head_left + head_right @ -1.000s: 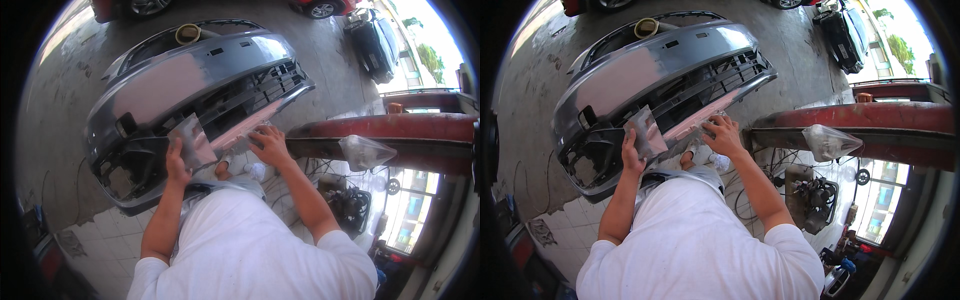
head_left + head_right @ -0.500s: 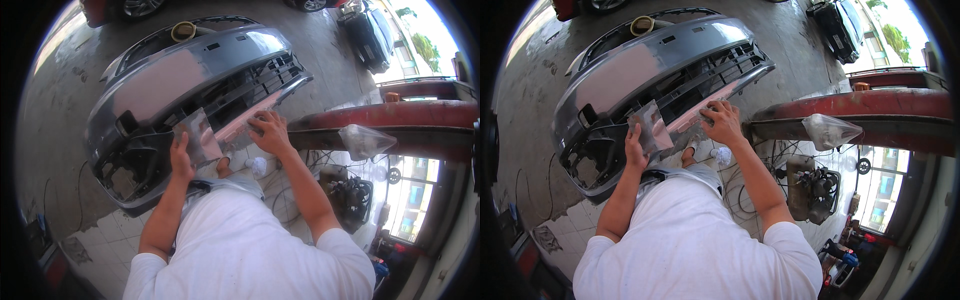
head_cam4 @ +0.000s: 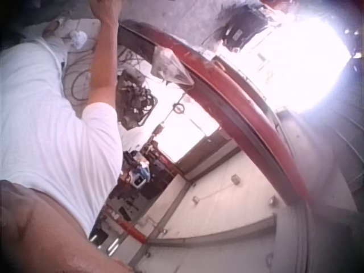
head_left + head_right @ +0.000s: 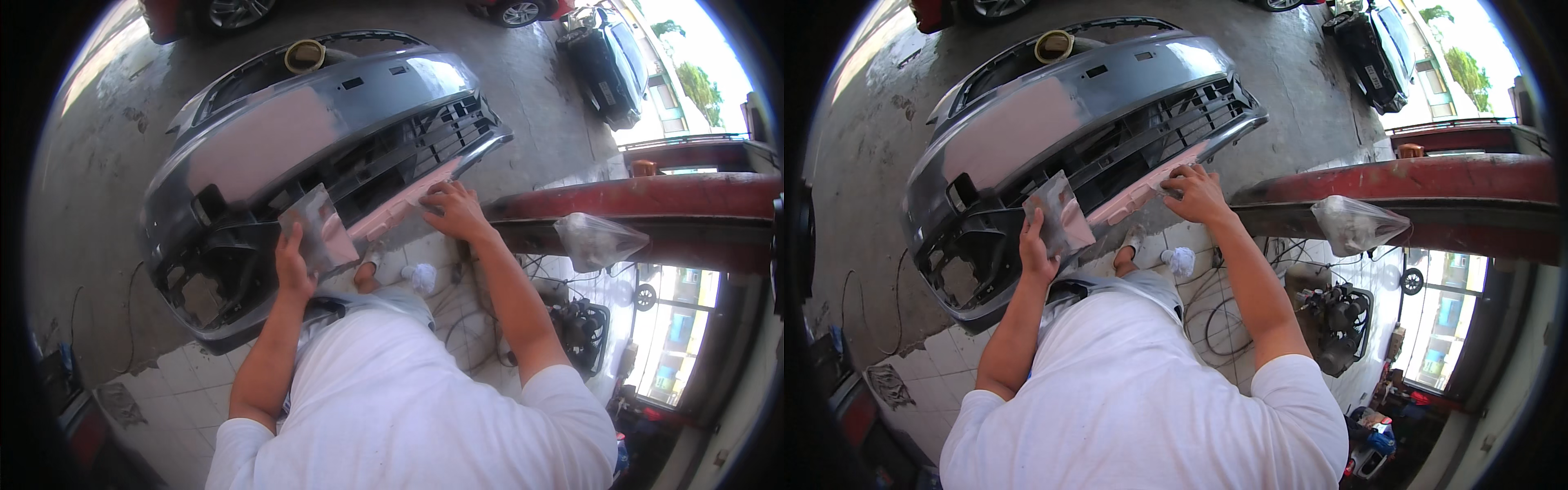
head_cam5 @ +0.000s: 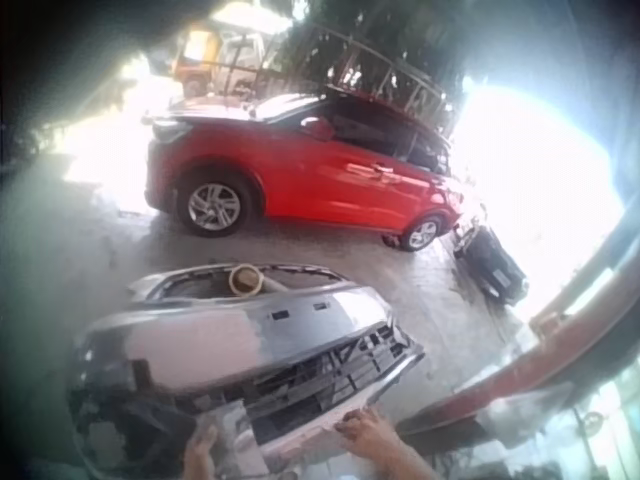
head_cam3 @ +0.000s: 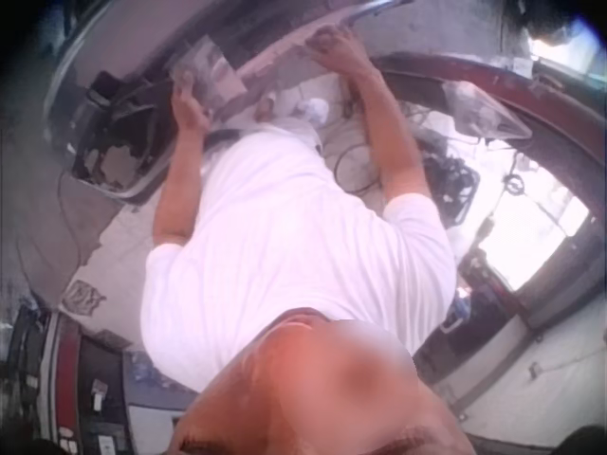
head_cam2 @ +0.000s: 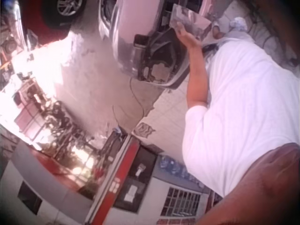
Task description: The person mixes body filler in a container using a spreader, then applies the filler to a car bumper resting on the floor. The person smooths the filler over the bumper surface and applies masking tape to the edge.
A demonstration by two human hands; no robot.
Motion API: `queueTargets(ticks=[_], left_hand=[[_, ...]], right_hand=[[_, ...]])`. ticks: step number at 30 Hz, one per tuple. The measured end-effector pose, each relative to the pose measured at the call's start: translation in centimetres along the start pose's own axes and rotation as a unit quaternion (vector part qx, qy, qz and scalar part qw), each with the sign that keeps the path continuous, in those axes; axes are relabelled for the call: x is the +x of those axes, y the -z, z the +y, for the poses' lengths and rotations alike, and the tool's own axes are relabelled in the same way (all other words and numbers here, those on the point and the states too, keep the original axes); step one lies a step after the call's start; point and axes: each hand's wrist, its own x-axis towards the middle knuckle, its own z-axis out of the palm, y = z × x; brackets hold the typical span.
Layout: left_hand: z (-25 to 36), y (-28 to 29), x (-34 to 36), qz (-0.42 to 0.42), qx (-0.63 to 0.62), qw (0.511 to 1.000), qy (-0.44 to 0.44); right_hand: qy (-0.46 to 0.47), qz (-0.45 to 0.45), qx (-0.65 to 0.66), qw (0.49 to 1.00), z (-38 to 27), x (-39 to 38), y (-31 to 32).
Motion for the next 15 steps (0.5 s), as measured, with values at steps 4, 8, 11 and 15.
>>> queueTargets(ticks=[4, 8, 11, 15], left_hand=[[-0.5, 0.3, 0.1, -0.016, 0.023, 0.999, -0.024], [-0.5, 0.6, 0.7, -0.02, 0.007, 1.0, -0.013], [-0.5, 0.2, 0.4, 0.004, -0.01, 1.0, -0.018], [-0.6, 0.2, 0.1, -0.019, 0.01, 0.999, -0.039]], right_hand=[[-0.022, -0.061, -0.012, 0.998, 0.8, 0.7, 3.2], [0.02, 0.01, 0.019, 1.0, 1.7, 1.7, 1.2], [0.013, -0.051, 0.011, 0.999, 3.3, 0.9, 1.1], [0.004, -0.029, 0.029, 0.999, 6.3, 0.3, 2.4]])
